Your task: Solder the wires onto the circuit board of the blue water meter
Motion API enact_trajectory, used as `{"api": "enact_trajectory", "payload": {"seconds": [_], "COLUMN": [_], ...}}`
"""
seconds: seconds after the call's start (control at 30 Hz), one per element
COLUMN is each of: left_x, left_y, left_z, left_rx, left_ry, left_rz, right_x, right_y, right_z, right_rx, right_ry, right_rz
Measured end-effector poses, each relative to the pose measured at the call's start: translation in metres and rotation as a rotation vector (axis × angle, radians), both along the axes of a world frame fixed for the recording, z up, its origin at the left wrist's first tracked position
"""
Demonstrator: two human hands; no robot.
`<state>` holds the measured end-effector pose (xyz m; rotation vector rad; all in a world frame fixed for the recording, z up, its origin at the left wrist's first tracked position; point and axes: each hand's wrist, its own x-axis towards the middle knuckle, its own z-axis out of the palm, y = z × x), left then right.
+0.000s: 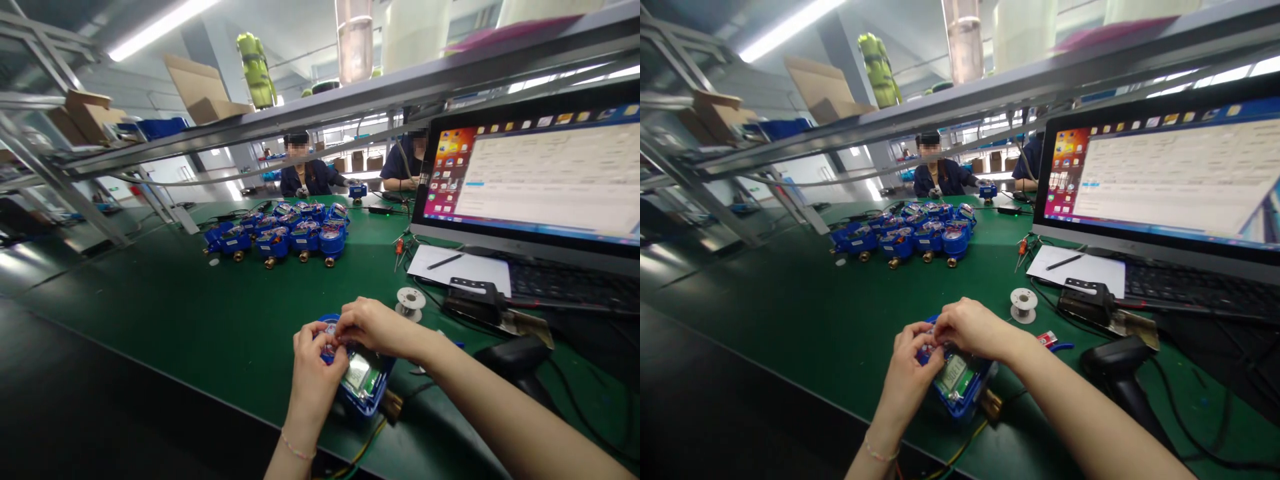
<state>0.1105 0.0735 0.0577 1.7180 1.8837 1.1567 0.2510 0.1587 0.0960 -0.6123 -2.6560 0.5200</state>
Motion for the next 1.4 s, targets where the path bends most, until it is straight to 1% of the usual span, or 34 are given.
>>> {"api": "enact_trajectory", "payload": {"seconds": [0.07,0.13,0.23,0.37,0.43,0.5,0.57,0.63,0.7,0.73,0.9,1.17,1.4], "left_x": [-0.001,-0.002,-0.001,0.002,0.002,0.001,-0.001,-0.002,-0.003,-0.002,0.0,0.001,0.003], "left_y": [0.0,0.001,0.004,0.008,0.009,0.01,0.01,0.01,0.01,0.01,0.01,0.01,0.011], "left_z": [0.002,0.003,0.006,0.007,0.006,0.003,-0.001,-0.005,-0.008,-0.009,-0.01,-0.016,-0.022], "left_rx": [-0.04,-0.067,-0.082,-0.108,-0.109,-0.093,-0.069,-0.05,-0.043,-0.042,-0.032,0.0,0.009], "left_ry": [-0.015,-0.022,-0.016,-0.005,-0.025,-0.082,-0.154,-0.204,-0.233,-0.248,-0.311,-0.405,-0.446], "left_rz": [0.004,-0.003,-0.025,-0.045,-0.052,-0.065,-0.079,-0.082,-0.081,-0.082,-0.091,-0.084,-0.067], "right_x": [0.002,0.005,0.009,0.006,0.005,0.006,0.008,0.011,0.014,0.014,0.016,0.023,0.025], "right_y": [0.005,0.008,0.011,0.015,0.017,0.02,0.023,0.026,0.029,0.03,0.033,0.034,0.035], "right_z": [-0.004,-0.005,-0.005,-0.008,-0.011,-0.014,-0.016,-0.019,-0.021,-0.022,-0.023,-0.023,-0.029], "right_rx": [-0.022,-0.097,-0.317,-0.701,-0.822,-0.897,-0.881,-0.801,-0.729,-0.723,-0.772,-0.91,-0.935], "right_ry": [0.005,0.04,0.171,0.425,0.509,0.52,0.427,0.306,0.239,0.226,0.21,0.264,0.313], "right_rz": [-0.046,-0.078,-0.084,-0.064,-0.065,-0.06,-0.038,-0.023,-0.033,-0.039,-0.014,0.111,0.108]}}
